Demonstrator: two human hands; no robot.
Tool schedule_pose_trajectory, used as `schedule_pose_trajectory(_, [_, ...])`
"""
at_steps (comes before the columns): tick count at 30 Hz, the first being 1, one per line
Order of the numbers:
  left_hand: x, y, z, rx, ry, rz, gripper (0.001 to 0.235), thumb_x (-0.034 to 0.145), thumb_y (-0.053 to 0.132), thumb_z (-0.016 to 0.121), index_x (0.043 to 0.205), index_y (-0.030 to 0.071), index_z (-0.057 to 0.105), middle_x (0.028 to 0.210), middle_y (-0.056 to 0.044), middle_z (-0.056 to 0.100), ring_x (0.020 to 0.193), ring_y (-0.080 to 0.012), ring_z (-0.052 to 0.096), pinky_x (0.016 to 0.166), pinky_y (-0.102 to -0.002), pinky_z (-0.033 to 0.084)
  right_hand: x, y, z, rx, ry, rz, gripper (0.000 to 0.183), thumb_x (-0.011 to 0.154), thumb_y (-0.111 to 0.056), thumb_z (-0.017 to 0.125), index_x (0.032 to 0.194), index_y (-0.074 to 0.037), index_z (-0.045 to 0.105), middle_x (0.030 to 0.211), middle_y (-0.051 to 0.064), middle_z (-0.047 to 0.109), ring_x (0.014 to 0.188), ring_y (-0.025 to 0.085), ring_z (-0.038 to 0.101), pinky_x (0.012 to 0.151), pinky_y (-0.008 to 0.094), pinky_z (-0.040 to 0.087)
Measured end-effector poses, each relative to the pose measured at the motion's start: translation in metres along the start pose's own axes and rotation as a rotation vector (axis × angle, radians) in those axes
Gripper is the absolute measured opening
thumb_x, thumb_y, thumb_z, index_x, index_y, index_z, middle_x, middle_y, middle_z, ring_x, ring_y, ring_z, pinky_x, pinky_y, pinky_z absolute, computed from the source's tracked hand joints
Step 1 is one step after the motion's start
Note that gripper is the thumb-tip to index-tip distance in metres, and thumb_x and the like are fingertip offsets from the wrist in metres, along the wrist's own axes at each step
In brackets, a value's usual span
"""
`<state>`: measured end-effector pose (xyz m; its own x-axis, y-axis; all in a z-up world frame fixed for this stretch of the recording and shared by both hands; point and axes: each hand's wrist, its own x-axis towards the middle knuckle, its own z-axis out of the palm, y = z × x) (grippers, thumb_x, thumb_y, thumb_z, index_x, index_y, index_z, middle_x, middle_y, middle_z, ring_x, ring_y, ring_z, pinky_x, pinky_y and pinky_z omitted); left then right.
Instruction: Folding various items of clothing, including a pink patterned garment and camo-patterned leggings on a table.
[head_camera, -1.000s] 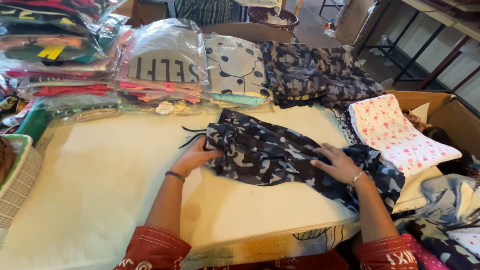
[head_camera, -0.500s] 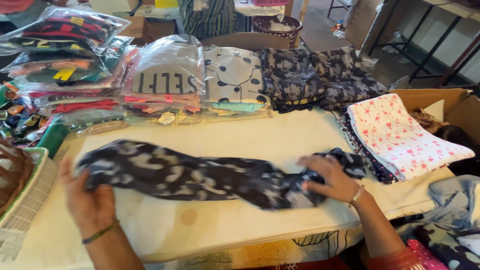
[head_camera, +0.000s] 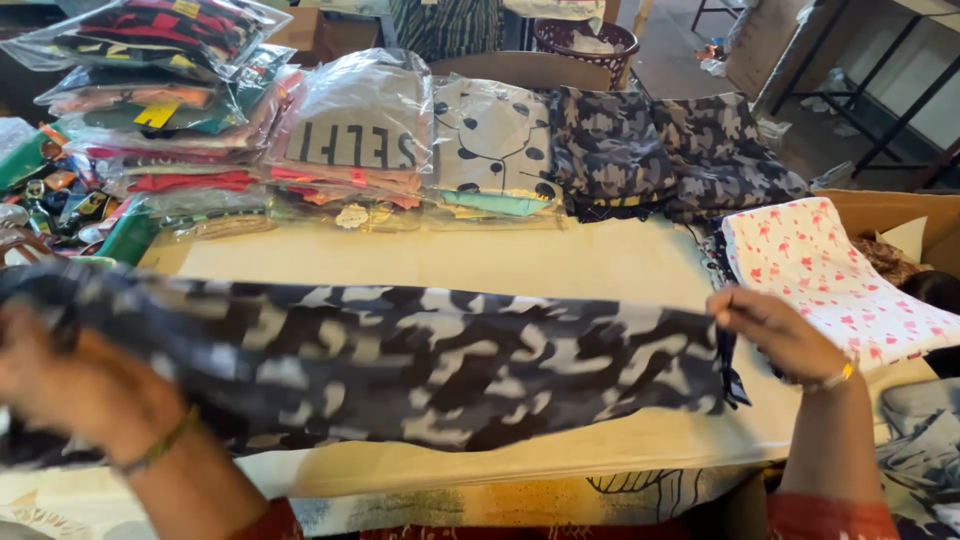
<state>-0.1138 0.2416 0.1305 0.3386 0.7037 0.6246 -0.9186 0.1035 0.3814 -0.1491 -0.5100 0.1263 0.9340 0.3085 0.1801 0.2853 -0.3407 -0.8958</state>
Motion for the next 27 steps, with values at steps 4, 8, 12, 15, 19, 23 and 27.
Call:
schedule_pose_trajectory(4, [-0.009,-0.069,0.025,0.134,-0.147,-0.329,0.057,0.112,-0.009,0.061,0.16,0.012,0.036,0.119,-0.007,0.052,0.1,-0.0156,0.053,0.088,-0.03,0.046,0.057,0.019,0.001,-0.446,0.261,-0.015,0.015,0.104,-0.018,0.06,0.106,-0.005,0.068,0.092,0.007,0.07,0.092,0.013,0.06,0.085,0.03,0.05])
schedule_pose_trajectory(8, [-0.031,-0.124,0.025,0.471,-0.31,-0.586,0.079,0.093,0.004,0.06,0.161,0.019,0.023,0.163,-0.003,0.028,0.131,-0.0201,0.049,0.099,-0.034,0.042,0.091,0.067,0.017,-0.656,0.526,0.105,0.027,0.1,-0.028,0.065,0.117,-0.009,0.072,0.105,0.011,0.076,0.097,0.023,0.071,0.088,0.037,0.055])
schedule_pose_trajectory(12, [-0.04,-0.159,0.027,0.807,-0.545,-0.567,0.074,0.093,0.02,0.068,0.158,0.013,0.033,0.159,-0.013,0.035,0.136,-0.0318,0.044,0.112,-0.042,0.037,0.1,0.037,0.061,-0.626,0.168,0.153,0.04,0.086,-0.041,0.074,0.117,-0.016,0.073,0.109,0.008,0.078,0.103,0.025,0.075,0.093,0.037,0.057])
schedule_pose_trajectory(15, [-0.045,-0.218,0.009,0.973,-0.752,-0.483,0.067,0.095,0.029,0.07,0.153,0.009,0.044,0.144,-0.022,0.05,0.136,-0.0376,0.048,0.115,-0.046,0.037,0.121,0.051,0.069,-0.798,0.003,0.043,0.052,0.083,-0.047,0.078,0.124,-0.017,0.069,0.124,0.012,0.071,0.113,0.033,0.067,0.097,0.043,0.052])
schedule_pose_trajectory(19, [-0.071,-0.206,0.055,1.405,-0.882,-0.494,0.06,0.094,0.04,0.073,0.141,0.009,0.055,0.131,-0.029,0.059,0.13,-0.0449,0.05,0.116,-0.051,0.035,0.142,0.051,0.092,-0.938,0.034,0.103,0.079,0.07,-0.045,0.081,0.142,-0.021,0.059,0.138,0.013,0.062,0.113,0.036,0.061,0.089,0.049,0.05])
schedule_pose_trajectory(23, [-0.12,-0.149,0.13,1.44,-0.997,-0.303,0.039,0.087,0.048,0.075,0.092,0.01,0.07,0.095,-0.015,0.07,0.095,-0.036,0.066,0.083,-0.048,0.052,0.149,0.076,0.089,-0.99,0.348,0.033,0.059,0.078,-0.038,0.076,0.131,-0.016,0.064,0.121,0.014,0.067,0.106,0.036,0.066,0.079,0.049,0.053])
schedule_pose_trajectory(27, [-0.159,-0.114,0.159,1.251,-1.336,-0.043,0.041,0.064,0.041,0.086,0.073,0.005,0.068,0.074,-0.016,0.07,0.076,-0.0369,0.068,0.064,-0.047,0.053,0.138,0.103,0.077,-0.963,0.452,-0.034,0.021,0.093,-0.025,0.07,0.113,-0.018,0.072,0.101,0.008,0.073,0.098,0.033,0.069,0.085,0.044,0.054])
